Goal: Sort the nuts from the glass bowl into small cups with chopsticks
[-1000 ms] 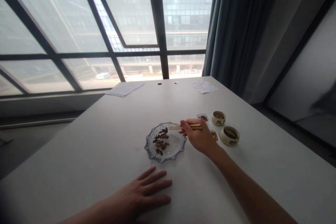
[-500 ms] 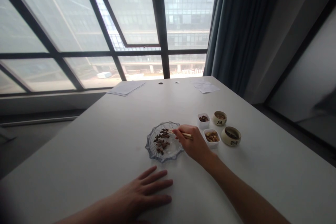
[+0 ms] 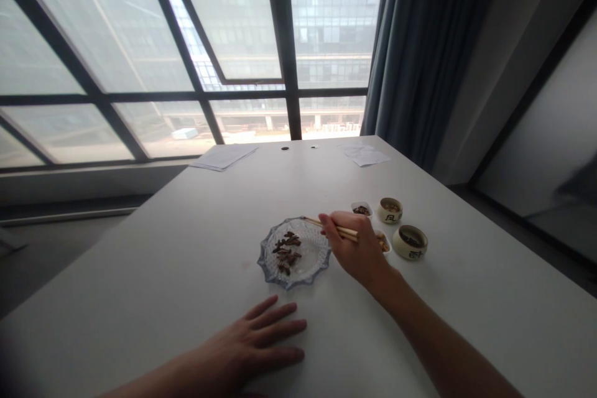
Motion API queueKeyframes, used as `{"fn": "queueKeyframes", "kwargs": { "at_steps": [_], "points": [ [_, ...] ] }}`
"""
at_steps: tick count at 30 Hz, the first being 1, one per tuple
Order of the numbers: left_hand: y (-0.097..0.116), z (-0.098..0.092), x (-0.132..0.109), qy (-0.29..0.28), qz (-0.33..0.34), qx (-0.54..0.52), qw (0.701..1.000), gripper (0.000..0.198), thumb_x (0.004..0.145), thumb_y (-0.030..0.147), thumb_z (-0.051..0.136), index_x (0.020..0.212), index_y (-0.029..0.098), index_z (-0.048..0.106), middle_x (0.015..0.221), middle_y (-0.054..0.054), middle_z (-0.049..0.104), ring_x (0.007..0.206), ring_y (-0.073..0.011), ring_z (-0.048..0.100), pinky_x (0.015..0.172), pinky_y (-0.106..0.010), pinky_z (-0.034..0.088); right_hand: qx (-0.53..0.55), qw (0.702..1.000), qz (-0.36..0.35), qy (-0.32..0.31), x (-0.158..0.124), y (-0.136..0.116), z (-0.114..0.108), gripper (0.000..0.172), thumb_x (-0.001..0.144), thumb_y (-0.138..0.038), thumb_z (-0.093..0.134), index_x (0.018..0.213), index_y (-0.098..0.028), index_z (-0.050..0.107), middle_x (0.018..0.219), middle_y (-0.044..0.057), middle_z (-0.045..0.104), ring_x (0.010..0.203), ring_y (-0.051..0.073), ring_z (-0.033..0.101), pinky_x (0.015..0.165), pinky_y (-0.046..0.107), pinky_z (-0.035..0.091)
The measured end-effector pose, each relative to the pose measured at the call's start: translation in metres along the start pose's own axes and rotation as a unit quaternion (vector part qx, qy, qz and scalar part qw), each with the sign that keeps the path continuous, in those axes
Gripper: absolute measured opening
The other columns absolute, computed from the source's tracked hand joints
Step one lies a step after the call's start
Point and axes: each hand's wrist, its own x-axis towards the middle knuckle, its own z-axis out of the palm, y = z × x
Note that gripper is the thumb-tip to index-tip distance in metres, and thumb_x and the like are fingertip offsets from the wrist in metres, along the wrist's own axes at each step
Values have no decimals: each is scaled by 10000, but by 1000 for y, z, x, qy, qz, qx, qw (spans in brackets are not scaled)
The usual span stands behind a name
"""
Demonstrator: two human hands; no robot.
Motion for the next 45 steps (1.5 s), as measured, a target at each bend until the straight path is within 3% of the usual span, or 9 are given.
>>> {"fn": "queueKeyframes", "kwargs": {
  "at_steps": [3, 8, 11, 18, 25, 37, 45],
  "points": [
    [0, 0, 0, -4, -1, -9, 1000, 685, 988, 460, 687, 1617, 354, 436, 1733, -20, 293, 1597, -388, 215, 1291, -606, 29, -11, 999, 9, 48, 6, -9, -27, 409, 1022, -502, 608, 770, -217, 758, 803, 96, 793, 687, 231, 744, 643, 337, 568],
    [0, 0, 0, 2, 0, -12, 1000, 698, 971, 422, 707, 1612, 356, 441, 1729, -23, 307, 1598, -380, 213, 1292, -589, 13, -160, 971, 21, 174, 15, -5, -67, 379, 1011, -467, 625, 755, -217, 748, 742, 82, 793, 655, 241, 749, 620, 334, 538],
    [0, 0, 0, 8, 3, -13, 1000, 707, 964, 415, 716, 1613, 362, 439, 1726, -24, 315, 1595, -382, 219, 1293, -586, 15, -191, 963, 34, 189, 19, 6, -78, 355, 1001, -454, 633, 761, -217, 745, 701, 80, 786, 644, 250, 751, 632, 341, 537],
    [2, -3, 0, -5, -5, -16, 1000, 676, 985, 442, 682, 1612, 356, 445, 1732, -23, 296, 1599, -385, 207, 1288, -608, 23, -184, 970, 59, 147, 23, 13, -80, 381, 979, -478, 656, 693, -233, 712, 669, 76, 776, 630, 250, 754, 600, 331, 521],
    [0, 0, -1, 7, 2, -15, 1000, 721, 953, 417, 727, 1611, 366, 439, 1732, -19, 301, 1595, -382, 223, 1294, -585, 21, -128, 978, 67, 149, 23, 10, -75, 369, 964, -516, 670, 740, -231, 740, 696, 73, 786, 644, 261, 768, 607, 336, 563],
    [1, -2, 0, -21, -13, -7, 1000, 698, 984, 445, 688, 1623, 363, 420, 1744, -1, 261, 1608, -379, 189, 1288, -621, 26, -14, 997, 72, 34, 14, -1, -41, 430, 972, -569, 655, 802, -193, 775, 758, 89, 794, 694, 243, 785, 624, 289, 601],
    [1, -2, 0, -4, 1, 5, 1000, 659, 1005, 484, 646, 1614, 352, 434, 1732, -18, 299, 1600, -379, 217, 1298, -598, 58, 99, 981, 121, -111, 6, -1, -12, 435, 963, -580, 666, 860, -174, 785, 780, 83, 804, 745, 235, 793, 678, 294, 629]
  ]
}}
